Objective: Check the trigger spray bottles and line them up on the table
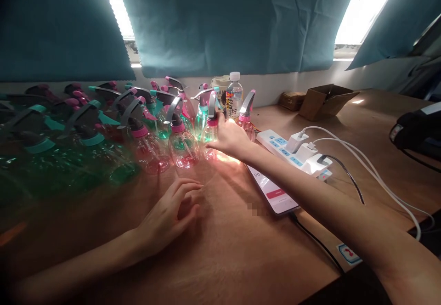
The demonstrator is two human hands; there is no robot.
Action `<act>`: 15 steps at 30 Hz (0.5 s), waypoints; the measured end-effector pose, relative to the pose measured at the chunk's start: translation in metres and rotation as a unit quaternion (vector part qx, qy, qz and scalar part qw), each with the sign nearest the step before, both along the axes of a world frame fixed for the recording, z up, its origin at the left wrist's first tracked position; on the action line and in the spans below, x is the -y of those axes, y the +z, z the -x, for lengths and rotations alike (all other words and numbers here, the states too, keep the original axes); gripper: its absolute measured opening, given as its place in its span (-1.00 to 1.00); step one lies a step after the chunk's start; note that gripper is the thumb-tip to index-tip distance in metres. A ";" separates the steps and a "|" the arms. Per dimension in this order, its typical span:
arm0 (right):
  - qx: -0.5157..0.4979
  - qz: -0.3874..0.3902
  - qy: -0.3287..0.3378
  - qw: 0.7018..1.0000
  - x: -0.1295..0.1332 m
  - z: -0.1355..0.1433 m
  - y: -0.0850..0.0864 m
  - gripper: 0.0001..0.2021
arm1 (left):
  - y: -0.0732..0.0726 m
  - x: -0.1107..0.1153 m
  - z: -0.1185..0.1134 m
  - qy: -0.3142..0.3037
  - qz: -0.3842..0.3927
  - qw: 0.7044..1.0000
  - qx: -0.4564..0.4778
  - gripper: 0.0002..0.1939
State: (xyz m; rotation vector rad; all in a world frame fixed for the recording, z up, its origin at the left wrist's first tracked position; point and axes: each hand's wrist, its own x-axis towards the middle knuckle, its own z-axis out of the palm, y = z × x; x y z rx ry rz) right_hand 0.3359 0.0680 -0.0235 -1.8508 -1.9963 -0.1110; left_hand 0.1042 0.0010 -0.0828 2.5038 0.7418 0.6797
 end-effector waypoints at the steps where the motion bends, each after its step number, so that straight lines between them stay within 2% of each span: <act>1: 0.005 0.003 -0.005 1.000 -0.001 0.001 0.000 -0.02 | 0.000 0.001 0.000 -0.001 0.004 1.000 -0.004 -0.67; 6: 0.013 0.003 -0.013 1.000 -0.002 0.007 0.001 -0.02 | 0.000 0.006 0.003 0.008 0.007 1.000 -0.011 -0.68; 10: -0.038 -0.044 0.017 0.998 0.019 0.001 0.006 -0.09 | 0.002 0.007 0.006 0.013 0.006 1.000 -0.018 -0.68; 12: -0.069 -0.061 0.042 0.995 0.036 -0.008 0.009 -0.25 | 0.003 0.006 0.007 0.012 0.004 1.000 -0.013 -0.69; 15: -0.114 -0.017 0.025 0.993 0.058 -0.027 0.011 -0.65 | 0.004 0.002 0.006 0.014 0.006 1.000 -0.008 -0.71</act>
